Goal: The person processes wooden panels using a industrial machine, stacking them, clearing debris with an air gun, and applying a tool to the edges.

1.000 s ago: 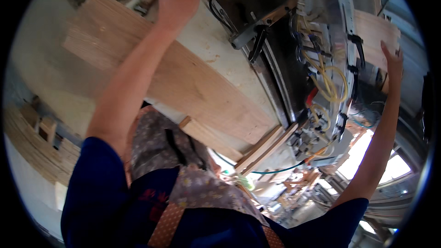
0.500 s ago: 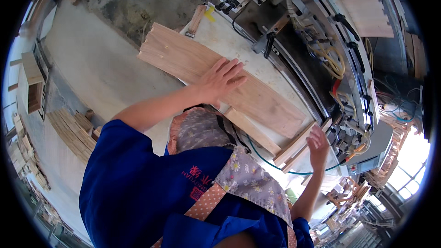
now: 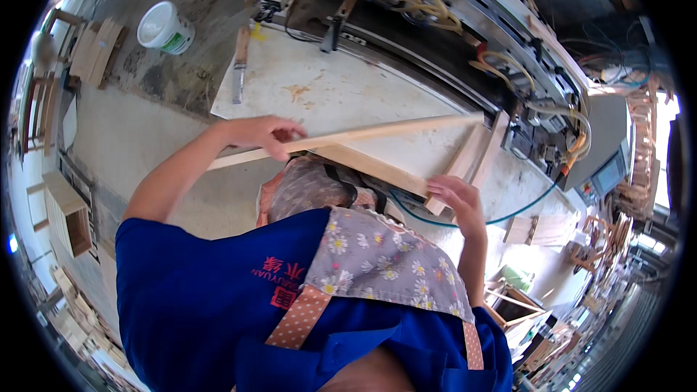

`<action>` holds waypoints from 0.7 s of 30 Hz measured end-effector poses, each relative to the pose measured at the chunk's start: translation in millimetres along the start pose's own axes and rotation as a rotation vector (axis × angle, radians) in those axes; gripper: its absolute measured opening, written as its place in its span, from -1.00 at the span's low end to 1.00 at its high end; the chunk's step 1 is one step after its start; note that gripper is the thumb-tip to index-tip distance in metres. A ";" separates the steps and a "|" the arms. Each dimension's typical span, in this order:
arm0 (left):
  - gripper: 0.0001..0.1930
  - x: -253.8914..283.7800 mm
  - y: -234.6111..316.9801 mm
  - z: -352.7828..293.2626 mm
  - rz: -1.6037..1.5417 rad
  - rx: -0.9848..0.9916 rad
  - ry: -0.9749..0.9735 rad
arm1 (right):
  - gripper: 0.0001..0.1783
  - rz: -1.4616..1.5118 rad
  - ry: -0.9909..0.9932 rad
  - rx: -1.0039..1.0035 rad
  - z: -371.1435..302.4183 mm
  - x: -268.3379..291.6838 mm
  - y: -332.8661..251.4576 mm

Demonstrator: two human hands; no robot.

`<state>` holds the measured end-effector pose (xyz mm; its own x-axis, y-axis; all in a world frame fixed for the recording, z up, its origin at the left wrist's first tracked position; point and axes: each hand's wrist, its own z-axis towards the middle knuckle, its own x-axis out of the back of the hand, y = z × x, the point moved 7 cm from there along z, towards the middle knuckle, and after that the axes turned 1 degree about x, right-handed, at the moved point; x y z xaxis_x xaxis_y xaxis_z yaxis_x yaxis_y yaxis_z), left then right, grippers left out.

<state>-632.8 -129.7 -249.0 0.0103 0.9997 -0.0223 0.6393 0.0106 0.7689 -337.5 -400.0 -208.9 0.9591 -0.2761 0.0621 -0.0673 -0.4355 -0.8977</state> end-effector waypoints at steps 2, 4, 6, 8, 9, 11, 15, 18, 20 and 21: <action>-0.04 -21.9 -9.8 -2.8 -0.359 0.037 -0.103 | -0.49 0.075 -0.102 -0.118 17.0 -21.4 21.9; -0.10 -46.0 -25.7 -5.8 -0.764 0.142 -0.050 | -0.41 0.232 -0.164 -0.153 40.1 -51.6 37.8; -0.19 -64.0 -33.0 6.6 -0.980 0.135 0.006 | -0.36 0.404 -0.226 -0.188 61.6 -82.3 48.5; -0.24 -71.7 -43.1 20.6 -1.014 0.148 0.095 | -0.38 0.538 -0.248 -0.143 87.1 -110.1 51.9; -0.28 -73.1 -44.9 23.8 -1.013 0.122 0.103 | -0.38 0.614 -0.277 -0.099 96.7 -119.6 49.0; -0.35 -74.4 -47.3 27.4 -1.049 0.033 0.058 | -0.45 0.554 -0.237 -0.211 109.7 -127.8 61.3; -0.47 -61.3 -78.6 14.7 -0.632 0.094 0.374 | -0.56 0.435 -0.107 -0.295 134.4 -121.0 76.0; -0.52 -70.4 -93.1 1.2 -0.645 0.090 0.577 | -0.59 0.407 -0.061 -0.223 169.7 -112.2 66.6; -0.51 -71.5 -94.4 4.6 -0.651 0.055 0.676 | -0.58 0.410 -0.018 -0.162 196.9 -107.6 56.8; -0.51 -68.5 -91.1 7.9 -0.621 0.035 0.724 | -0.57 0.405 0.021 -0.159 204.7 -105.8 53.2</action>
<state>-685.7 -199.3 -322.5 -0.8097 0.5868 -0.0101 0.3934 0.5553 0.7327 -386.3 -218.5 -352.6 0.8410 -0.4684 -0.2708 -0.4799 -0.4148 -0.7730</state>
